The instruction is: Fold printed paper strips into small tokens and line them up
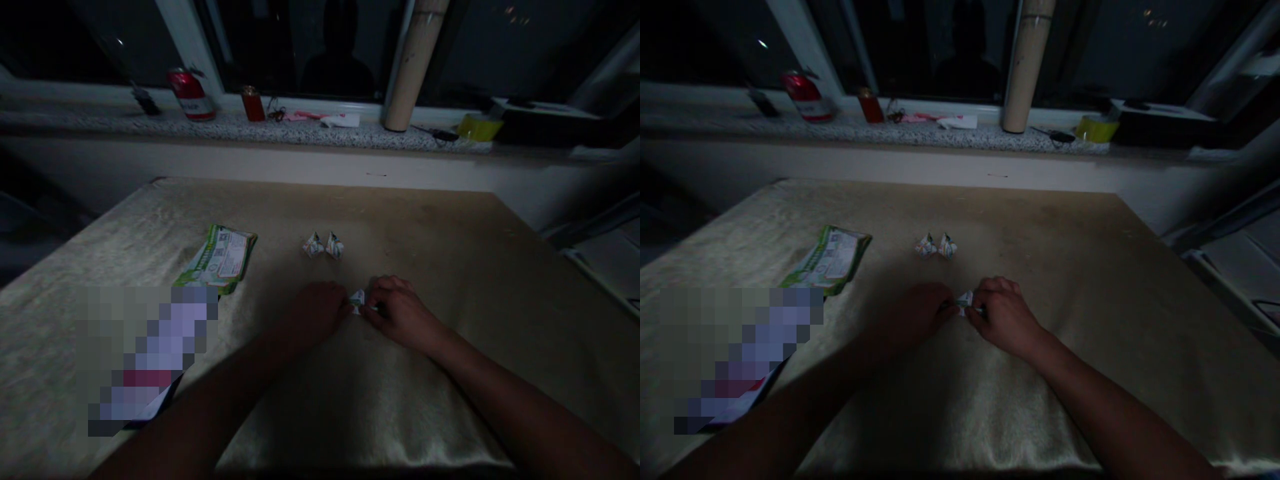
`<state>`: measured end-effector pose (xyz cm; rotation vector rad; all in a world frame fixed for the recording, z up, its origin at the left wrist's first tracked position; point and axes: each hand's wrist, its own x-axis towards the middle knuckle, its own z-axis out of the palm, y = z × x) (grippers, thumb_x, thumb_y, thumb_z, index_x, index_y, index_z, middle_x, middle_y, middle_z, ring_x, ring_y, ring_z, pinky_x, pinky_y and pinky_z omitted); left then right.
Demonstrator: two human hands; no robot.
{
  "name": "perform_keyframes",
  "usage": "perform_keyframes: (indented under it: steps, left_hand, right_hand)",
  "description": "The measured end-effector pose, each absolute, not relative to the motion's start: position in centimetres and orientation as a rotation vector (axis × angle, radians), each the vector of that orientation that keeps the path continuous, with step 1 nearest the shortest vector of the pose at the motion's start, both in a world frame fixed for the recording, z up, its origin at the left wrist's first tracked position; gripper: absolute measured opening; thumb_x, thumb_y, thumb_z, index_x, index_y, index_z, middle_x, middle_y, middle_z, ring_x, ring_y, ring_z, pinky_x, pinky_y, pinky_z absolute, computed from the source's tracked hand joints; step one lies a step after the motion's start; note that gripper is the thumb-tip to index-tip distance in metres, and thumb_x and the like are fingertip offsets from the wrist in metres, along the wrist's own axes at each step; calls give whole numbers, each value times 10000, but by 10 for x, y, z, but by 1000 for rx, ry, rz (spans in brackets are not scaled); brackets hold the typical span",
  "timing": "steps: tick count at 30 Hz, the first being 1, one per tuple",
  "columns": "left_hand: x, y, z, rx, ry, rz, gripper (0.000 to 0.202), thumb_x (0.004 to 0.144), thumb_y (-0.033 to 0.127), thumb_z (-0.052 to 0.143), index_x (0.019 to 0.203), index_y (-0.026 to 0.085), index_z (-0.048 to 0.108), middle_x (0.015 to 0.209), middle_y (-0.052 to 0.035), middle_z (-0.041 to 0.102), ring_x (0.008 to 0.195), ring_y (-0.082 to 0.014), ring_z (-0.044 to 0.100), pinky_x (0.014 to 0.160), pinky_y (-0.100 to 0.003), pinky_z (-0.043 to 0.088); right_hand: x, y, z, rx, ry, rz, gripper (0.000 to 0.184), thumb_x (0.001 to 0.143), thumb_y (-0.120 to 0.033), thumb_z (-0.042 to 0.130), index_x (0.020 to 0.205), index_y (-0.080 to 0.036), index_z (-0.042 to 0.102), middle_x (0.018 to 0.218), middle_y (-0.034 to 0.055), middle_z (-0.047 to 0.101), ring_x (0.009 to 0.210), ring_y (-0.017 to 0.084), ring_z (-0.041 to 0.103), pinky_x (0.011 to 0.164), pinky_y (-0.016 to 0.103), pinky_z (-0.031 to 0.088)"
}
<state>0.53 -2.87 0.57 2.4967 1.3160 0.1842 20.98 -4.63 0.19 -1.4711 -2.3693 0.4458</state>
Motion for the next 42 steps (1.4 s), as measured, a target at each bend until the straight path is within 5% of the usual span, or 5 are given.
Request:
perform_keyframes:
  steps: [13,28,36,42]
  left_hand:
    - [1,-31,11,2487,1475,82,386,945,504,522,874,168,697,854,-87,685,763,-232,634,691,-331,437]
    - [-3,-32,10,2515,1429,165,397,926,522,541,808,168,676,787,-61,651,708,-217,604,668,-340,423]
    - [-17,-34,3,2565,1098,330,145,940,285,583,931,195,696,966,-49,652,930,-205,593,866,-340,442]
    - [-16,-35,6,2573,1057,343,146,930,295,590,972,202,694,970,-47,642,924,-205,590,862,-351,439]
  right_hand:
    - [212,-47,-2,-1511,-2352,422,120,869,-311,691,800,-213,700,903,54,659,964,248,593,899,406,388]
    - [215,-44,-3,-1445,-2333,434,192,834,-364,750,756,-212,664,876,43,663,923,230,602,872,386,400]
    - [221,-40,2,-1225,-2310,570,121,966,-301,594,954,-234,694,935,28,714,927,191,636,898,372,410]
    - [223,-39,-2,-1229,-2337,522,111,917,-304,662,980,-236,722,961,45,720,947,212,641,908,396,413]
